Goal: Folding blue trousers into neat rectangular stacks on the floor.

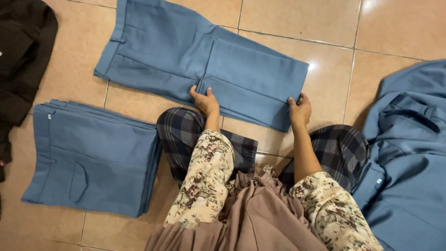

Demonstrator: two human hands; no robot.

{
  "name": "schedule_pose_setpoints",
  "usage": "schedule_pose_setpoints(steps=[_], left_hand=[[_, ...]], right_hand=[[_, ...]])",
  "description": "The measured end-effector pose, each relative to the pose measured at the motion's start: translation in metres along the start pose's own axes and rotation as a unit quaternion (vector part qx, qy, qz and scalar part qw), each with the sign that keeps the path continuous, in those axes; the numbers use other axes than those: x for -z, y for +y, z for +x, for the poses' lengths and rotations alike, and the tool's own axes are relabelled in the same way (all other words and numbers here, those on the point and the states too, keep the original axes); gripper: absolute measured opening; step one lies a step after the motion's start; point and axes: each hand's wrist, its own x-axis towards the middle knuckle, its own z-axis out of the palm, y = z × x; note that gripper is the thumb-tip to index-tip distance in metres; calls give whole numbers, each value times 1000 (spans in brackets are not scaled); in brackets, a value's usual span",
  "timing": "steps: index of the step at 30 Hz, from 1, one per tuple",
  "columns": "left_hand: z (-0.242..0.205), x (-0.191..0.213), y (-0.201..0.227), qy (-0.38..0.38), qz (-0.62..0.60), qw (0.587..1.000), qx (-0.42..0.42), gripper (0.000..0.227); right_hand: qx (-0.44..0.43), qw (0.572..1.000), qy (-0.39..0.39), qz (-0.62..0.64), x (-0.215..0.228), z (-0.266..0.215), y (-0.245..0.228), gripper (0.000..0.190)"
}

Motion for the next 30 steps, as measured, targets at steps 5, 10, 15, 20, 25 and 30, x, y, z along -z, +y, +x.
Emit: schedule_pose_setpoints(steps=[5, 10, 15, 20, 25, 30], left_hand=[[-14, 20, 10, -40, -10, 998, -52, 63], [-45, 50, 21, -164, 85, 981, -63, 63], [-72, 46, 12, -268, 253, 923, -109, 77], [-107, 92, 59, -194, 310, 893, -263, 110], [-115, 65, 48, -137, 253, 780, -556, 77], [-117, 32, 20, -298, 334, 682, -579, 62]], right_hand=[[-26, 977, -39, 210, -3, 13, 22, 56], [-32, 981, 9, 190, 28, 31, 39, 49], [-80, 995, 56, -3, 43, 58, 65, 43], [-58, 991, 102, -72, 38, 60, 61, 46], [207, 948, 173, -167, 33, -31, -19, 60], [470, 865, 78, -161, -21, -89, -53, 54]])
